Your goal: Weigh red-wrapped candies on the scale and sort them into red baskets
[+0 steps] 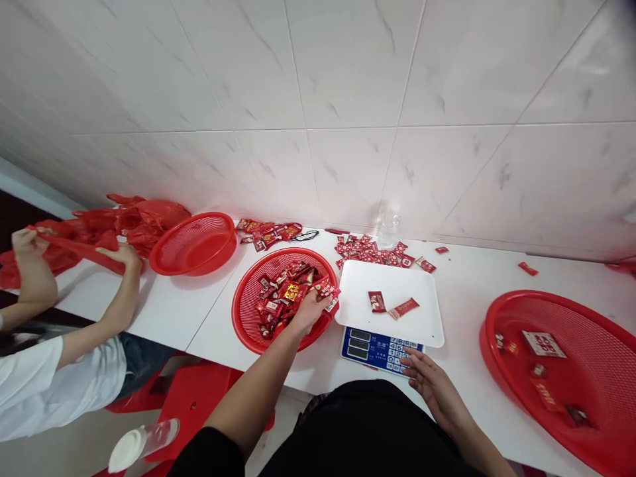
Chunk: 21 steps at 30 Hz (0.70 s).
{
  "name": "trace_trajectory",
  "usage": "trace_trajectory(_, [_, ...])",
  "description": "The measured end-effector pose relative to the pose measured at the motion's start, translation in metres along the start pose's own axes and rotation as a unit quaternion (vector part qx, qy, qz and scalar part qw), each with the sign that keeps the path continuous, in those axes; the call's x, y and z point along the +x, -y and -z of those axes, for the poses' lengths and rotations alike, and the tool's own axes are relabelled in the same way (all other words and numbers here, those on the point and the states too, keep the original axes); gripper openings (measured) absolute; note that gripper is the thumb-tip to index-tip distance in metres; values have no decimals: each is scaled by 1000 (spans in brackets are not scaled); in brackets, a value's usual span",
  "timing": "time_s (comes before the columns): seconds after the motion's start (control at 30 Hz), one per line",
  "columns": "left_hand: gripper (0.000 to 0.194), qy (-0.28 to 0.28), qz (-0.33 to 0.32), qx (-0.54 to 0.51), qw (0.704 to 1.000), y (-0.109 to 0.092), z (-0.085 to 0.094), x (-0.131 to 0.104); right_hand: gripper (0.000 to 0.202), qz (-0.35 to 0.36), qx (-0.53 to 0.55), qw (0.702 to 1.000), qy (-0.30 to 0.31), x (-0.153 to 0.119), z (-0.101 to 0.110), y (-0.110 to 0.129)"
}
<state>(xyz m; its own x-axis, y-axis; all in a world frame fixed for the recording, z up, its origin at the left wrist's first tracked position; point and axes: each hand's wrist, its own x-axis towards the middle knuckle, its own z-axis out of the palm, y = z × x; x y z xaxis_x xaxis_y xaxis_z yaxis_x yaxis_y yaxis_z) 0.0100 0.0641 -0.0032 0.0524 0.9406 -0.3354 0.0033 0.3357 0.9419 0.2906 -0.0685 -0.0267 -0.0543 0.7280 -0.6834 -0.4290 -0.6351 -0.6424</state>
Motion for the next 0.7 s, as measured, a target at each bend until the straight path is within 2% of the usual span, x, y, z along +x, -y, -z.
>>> trace_trajectory(0.17, [42,93,78,-60,991,2,-43,6,37,17,21,1000,0,0,1,2])
trace_trajectory(0.23, [42,108,106,-42,988,5,-56,10,36,24,30,999,-1,-1,1,3])
trace_trajectory(0.33, [40,97,125,-2,987,12,-67,16,34,35,37,999,1,-4,3,6])
trace_trajectory(0.53, [35,89,135,19,987,18,-65,19,34,34,47,998,-15,-4,8,7])
trace_trajectory(0.7, [31,90,156,-65,982,17,-47,11,36,26,42,999,-7,-1,8,3])
